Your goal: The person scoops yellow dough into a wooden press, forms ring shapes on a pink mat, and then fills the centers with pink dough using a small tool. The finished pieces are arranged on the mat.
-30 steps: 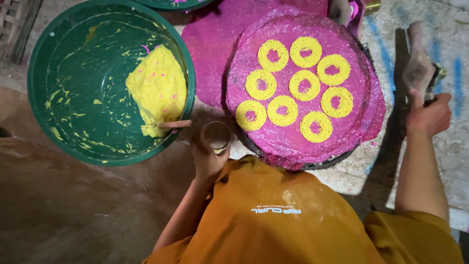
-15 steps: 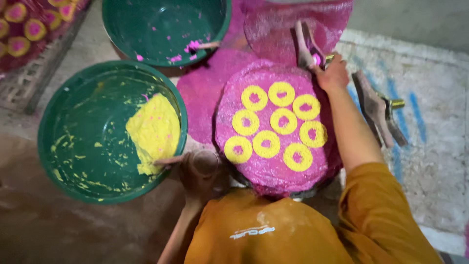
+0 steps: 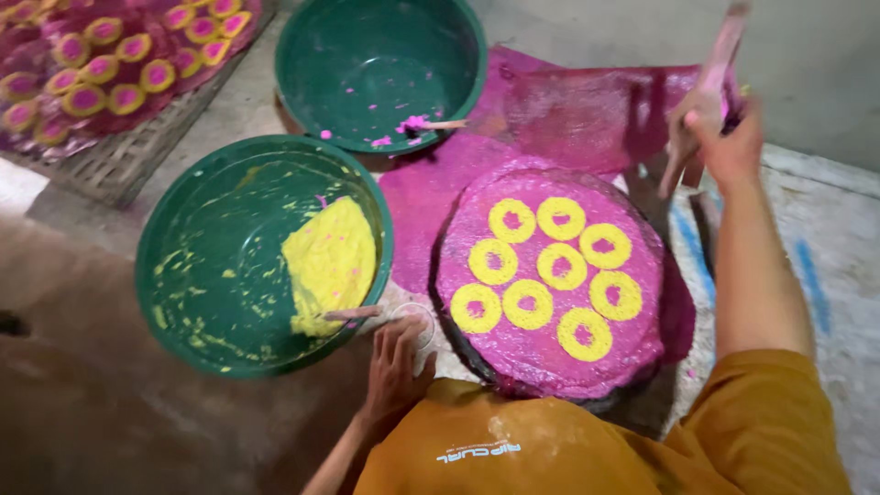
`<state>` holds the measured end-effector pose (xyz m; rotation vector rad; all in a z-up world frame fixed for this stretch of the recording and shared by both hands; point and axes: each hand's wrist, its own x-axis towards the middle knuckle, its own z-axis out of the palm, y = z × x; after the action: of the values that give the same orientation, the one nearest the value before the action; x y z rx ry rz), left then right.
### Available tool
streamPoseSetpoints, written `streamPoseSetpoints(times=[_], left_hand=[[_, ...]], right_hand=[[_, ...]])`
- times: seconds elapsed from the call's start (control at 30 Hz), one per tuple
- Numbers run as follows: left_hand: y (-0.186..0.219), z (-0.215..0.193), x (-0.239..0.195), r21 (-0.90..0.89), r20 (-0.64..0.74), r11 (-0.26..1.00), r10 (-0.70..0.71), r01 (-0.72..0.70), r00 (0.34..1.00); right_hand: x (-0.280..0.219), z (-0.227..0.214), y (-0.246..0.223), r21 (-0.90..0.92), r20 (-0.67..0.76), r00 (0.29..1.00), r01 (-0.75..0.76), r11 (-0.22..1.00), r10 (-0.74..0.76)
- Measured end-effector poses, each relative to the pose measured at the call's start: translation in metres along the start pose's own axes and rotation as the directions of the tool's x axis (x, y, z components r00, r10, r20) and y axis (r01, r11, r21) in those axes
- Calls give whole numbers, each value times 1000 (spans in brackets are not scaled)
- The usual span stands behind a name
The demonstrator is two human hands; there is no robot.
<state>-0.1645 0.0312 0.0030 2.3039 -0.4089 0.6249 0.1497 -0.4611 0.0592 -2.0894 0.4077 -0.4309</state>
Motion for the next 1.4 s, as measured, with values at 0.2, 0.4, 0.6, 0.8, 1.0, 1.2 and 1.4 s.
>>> streamPoseSetpoints(times=[0.2,0.4,0.6,0.8,1.0,1.2,1.4], left_hand=[[41,21,106,-289,0,948,137,-131,991],[42,47,194,-886,166,430,-58,174,984],[8,61,212,-668,432,-653,51,357,901],[-9,97,184,-559,466,-813,-146,162,873],[-40,110,176,-617,375,-780,-174,106,910],[-48,114,163,-548,402,-831,-162,95,901],[-41,102,176,-680,347,-728,-224,80,911]], right_hand=[[-52,-73,-82,570,427,767,184,801,-480],[-173,-50,-58,211,726,675,-35,977,-132],[-241,-20,-36,79,992,127,-561,824,-8],[-237,-18,-44,-328,904,72,-517,790,422],[-256,14,-57,-281,872,374,-148,948,317],[-262,17,-70,-261,900,301,-205,944,314],[-258,28,-66,-278,867,431,3,961,250]])
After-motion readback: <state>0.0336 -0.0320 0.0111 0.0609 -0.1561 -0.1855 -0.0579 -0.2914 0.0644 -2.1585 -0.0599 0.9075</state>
